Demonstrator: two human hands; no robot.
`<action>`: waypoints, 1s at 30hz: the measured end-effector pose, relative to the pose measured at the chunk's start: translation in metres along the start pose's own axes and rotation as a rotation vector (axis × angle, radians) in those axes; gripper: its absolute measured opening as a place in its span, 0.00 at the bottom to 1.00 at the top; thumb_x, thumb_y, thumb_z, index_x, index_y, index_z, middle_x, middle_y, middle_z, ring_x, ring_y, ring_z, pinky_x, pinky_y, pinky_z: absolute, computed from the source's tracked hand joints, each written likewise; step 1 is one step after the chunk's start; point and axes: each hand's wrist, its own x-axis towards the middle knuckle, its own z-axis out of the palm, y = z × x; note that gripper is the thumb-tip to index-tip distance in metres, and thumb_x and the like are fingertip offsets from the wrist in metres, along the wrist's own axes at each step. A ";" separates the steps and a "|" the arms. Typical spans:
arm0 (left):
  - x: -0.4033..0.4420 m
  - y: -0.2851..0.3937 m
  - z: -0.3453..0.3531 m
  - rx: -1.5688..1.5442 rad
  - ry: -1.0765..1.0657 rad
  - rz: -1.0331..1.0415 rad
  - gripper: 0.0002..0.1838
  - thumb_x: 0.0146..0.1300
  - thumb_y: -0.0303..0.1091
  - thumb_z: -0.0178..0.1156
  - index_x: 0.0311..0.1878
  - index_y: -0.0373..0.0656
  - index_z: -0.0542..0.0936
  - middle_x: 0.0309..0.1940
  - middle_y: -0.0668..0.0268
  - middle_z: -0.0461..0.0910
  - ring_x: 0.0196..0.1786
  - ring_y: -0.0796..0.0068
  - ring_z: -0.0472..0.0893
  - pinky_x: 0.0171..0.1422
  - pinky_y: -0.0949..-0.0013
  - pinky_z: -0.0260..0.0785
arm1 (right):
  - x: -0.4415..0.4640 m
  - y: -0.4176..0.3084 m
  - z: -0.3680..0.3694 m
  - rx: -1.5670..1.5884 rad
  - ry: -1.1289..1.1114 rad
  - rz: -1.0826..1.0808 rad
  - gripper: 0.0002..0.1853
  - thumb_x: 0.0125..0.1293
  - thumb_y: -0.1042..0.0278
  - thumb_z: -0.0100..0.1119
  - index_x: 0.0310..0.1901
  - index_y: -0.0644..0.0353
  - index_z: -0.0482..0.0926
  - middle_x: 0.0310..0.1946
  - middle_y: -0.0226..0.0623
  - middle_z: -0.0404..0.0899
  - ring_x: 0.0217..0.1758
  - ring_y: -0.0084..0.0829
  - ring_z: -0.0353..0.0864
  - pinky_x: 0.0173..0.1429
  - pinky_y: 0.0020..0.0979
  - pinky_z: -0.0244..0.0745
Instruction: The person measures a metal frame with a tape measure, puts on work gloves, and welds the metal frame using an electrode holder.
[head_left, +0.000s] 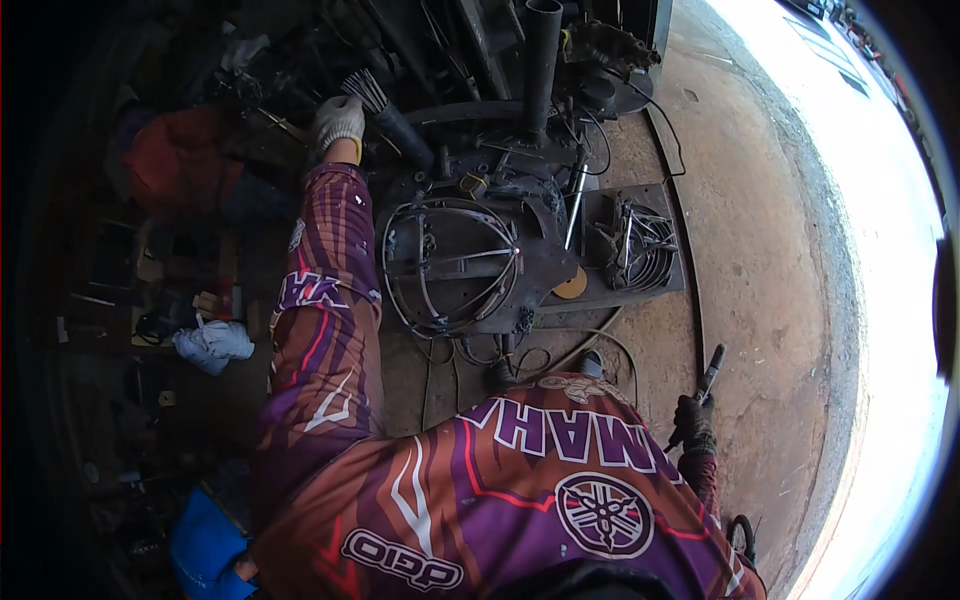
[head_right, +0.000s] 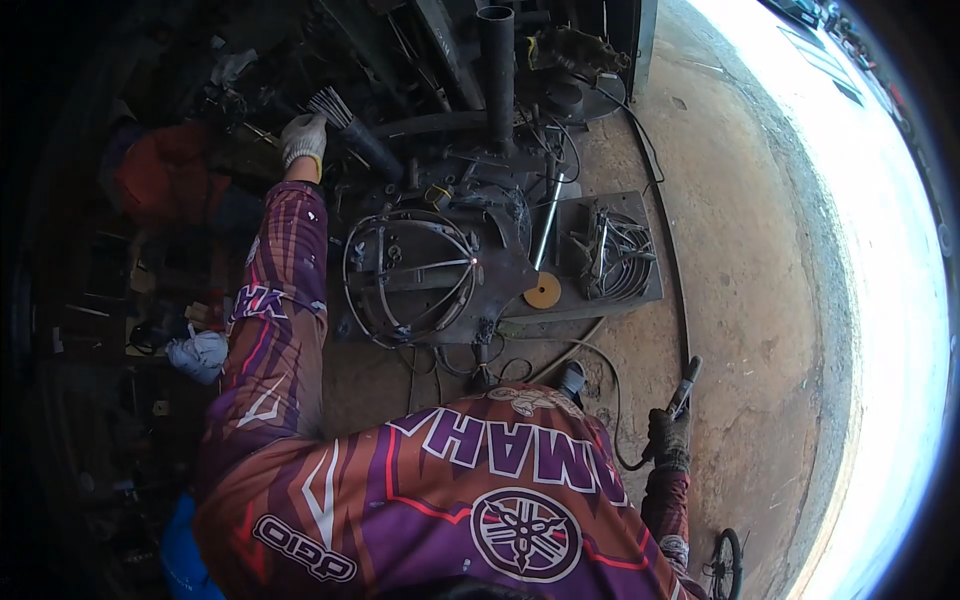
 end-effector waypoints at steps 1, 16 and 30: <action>0.001 -0.001 0.000 0.029 -0.017 -0.002 0.25 0.62 0.57 0.60 0.54 0.52 0.85 0.56 0.57 0.84 0.61 0.51 0.81 0.64 0.56 0.73 | 0.000 0.002 0.001 0.028 -0.009 -0.019 0.22 0.54 0.75 0.65 0.44 0.50 0.62 0.16 0.27 0.66 0.12 0.27 0.69 0.14 0.32 0.63; 0.018 -0.005 -0.001 0.235 0.073 0.153 0.31 0.70 0.68 0.46 0.59 0.57 0.83 0.60 0.58 0.82 0.64 0.50 0.79 0.65 0.51 0.72 | -0.006 -0.005 0.007 -0.116 -0.053 -0.033 0.21 0.56 0.73 0.66 0.45 0.51 0.63 0.19 0.29 0.69 0.15 0.28 0.71 0.17 0.32 0.68; -0.001 0.056 -0.101 -0.604 0.419 0.498 0.19 0.77 0.44 0.52 0.56 0.39 0.81 0.50 0.61 0.84 0.50 0.66 0.83 0.59 0.58 0.74 | -0.004 -0.023 0.033 -0.053 -0.112 -0.093 0.16 0.58 0.70 0.67 0.38 0.53 0.66 0.20 0.29 0.71 0.17 0.28 0.73 0.19 0.33 0.69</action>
